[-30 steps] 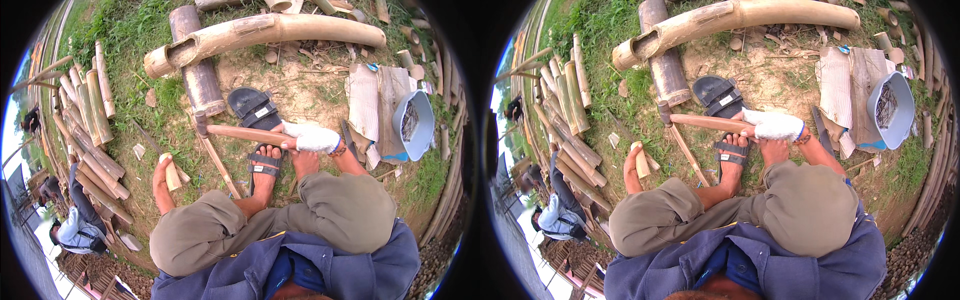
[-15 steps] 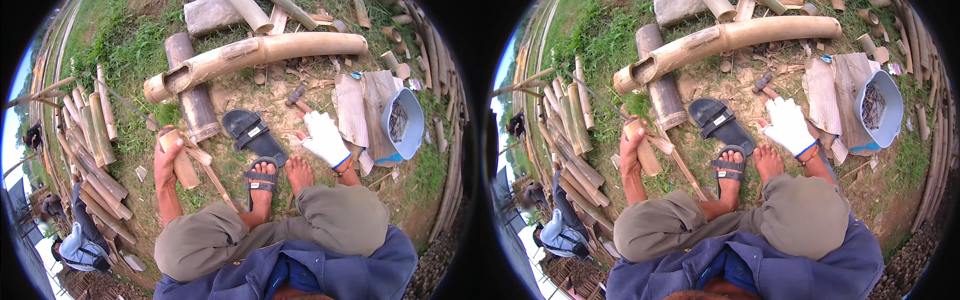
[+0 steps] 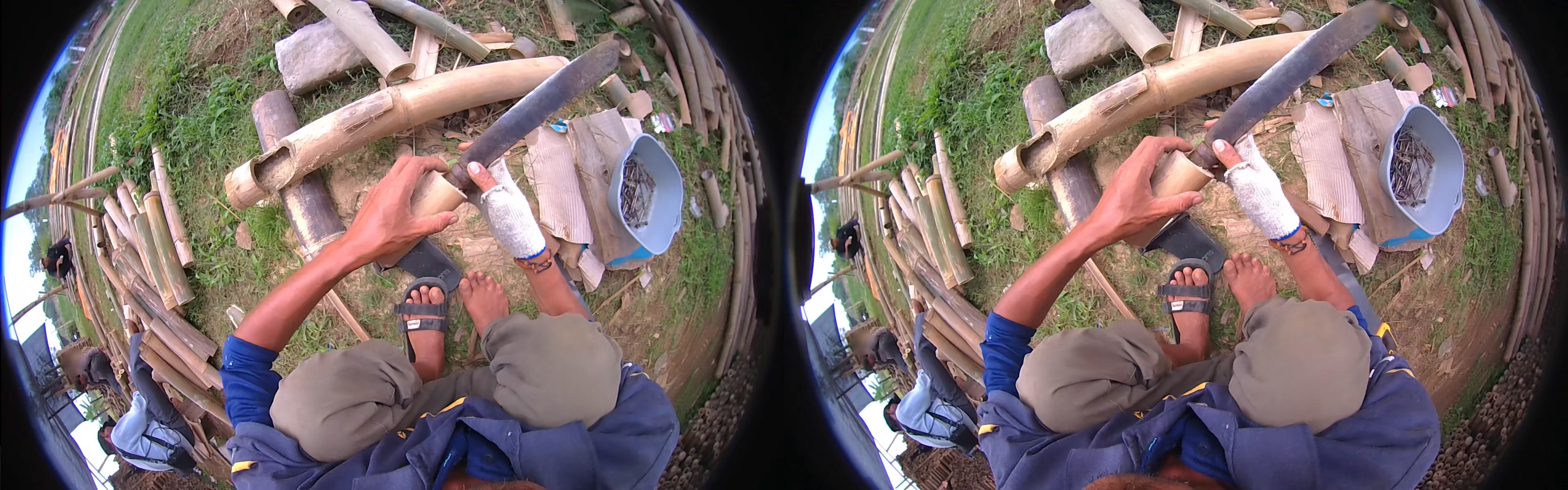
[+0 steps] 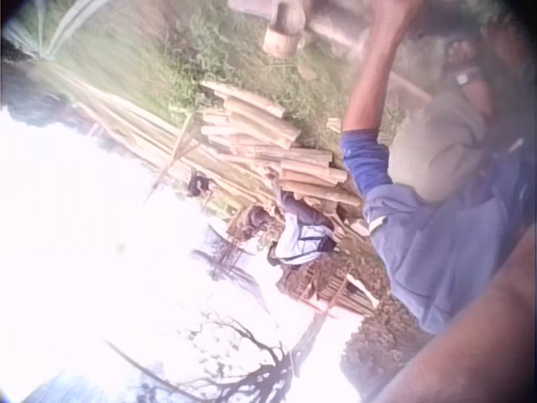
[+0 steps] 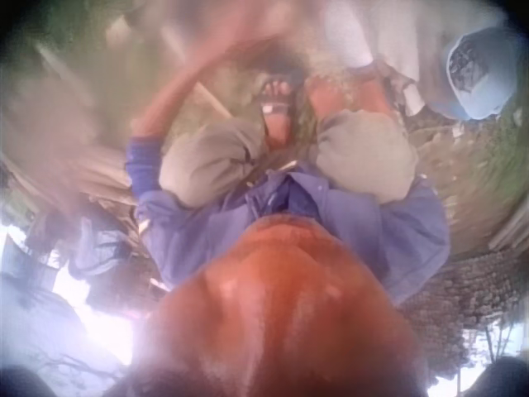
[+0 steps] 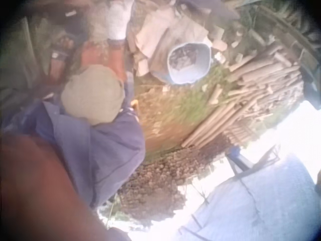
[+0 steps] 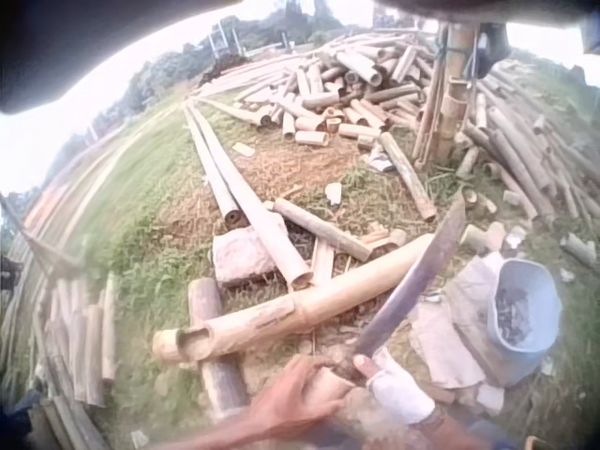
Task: The person sits on the ground and uses a hand saw to cut bamboo poles into shorter sections. They then use a hammer and chisel to split the cut pieces and remove the inner pith. The person handles bamboo poles, a saw, a hammer, and a chisel.
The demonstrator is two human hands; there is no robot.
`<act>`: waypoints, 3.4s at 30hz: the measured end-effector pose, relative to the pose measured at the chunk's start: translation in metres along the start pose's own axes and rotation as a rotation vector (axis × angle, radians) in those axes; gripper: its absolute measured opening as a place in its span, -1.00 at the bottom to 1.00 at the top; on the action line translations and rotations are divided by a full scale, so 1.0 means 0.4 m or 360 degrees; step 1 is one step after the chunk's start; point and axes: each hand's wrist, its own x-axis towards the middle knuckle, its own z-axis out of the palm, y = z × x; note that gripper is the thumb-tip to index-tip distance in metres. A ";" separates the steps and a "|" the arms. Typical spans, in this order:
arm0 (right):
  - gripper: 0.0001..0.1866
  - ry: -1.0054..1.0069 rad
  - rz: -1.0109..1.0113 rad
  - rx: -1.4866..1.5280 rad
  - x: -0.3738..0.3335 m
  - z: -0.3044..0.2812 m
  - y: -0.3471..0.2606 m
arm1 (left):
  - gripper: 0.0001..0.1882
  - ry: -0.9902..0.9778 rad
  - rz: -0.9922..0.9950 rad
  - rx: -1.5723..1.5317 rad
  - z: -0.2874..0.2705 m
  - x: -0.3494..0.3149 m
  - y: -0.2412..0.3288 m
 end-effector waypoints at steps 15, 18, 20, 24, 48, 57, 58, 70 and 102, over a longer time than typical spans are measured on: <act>-0.68 0.0730 -0.1009 -0.1404 0.055 -0.127 -0.086 | -0.66 0.0243 0.0072 0.0179 -0.112 0.450 -0.023; -0.71 0.0817 -0.1332 -0.1503 0.070 -0.095 -0.143 | -0.69 0.0162 0.0359 0.0016 -0.123 0.431 -0.027; -0.71 0.0876 -0.1392 -0.1540 0.078 -0.073 -0.165 | -0.69 0.0140 0.0511 0.0190 -0.116 0.416 -0.031; -0.69 0.0950 -0.1443 -0.1545 0.115 -0.051 -0.163 | -0.73 0.0083 0.0678 0.0551 -0.102 0.408 -0.006; -0.65 0.0677 -0.1159 -0.1800 0.074 -0.067 -0.092 | -0.70 0.0101 0.0542 0.0477 -0.125 0.335 -0.046; -0.63 0.0682 -0.1046 -0.1891 0.057 -0.095 -0.040 | -0.70 -0.0004 0.0546 0.0471 -0.120 0.340 -0.038; -0.64 0.0710 -0.1058 -0.1852 0.054 -0.077 -0.041 | -0.70 0.0010 0.0534 0.0459 -0.122 0.337 -0.039; -0.67 0.0704 -0.0864 -0.1706 0.128 -0.150 0.114 | -0.17 0.0573 0.0317 -0.0593 -0.036 0.426 -0.104; -0.43 0.0579 -0.0862 -0.2217 0.107 -0.138 -0.008 | -0.44 -0.0596 -0.0818 -0.0476 -0.115 0.386 0.012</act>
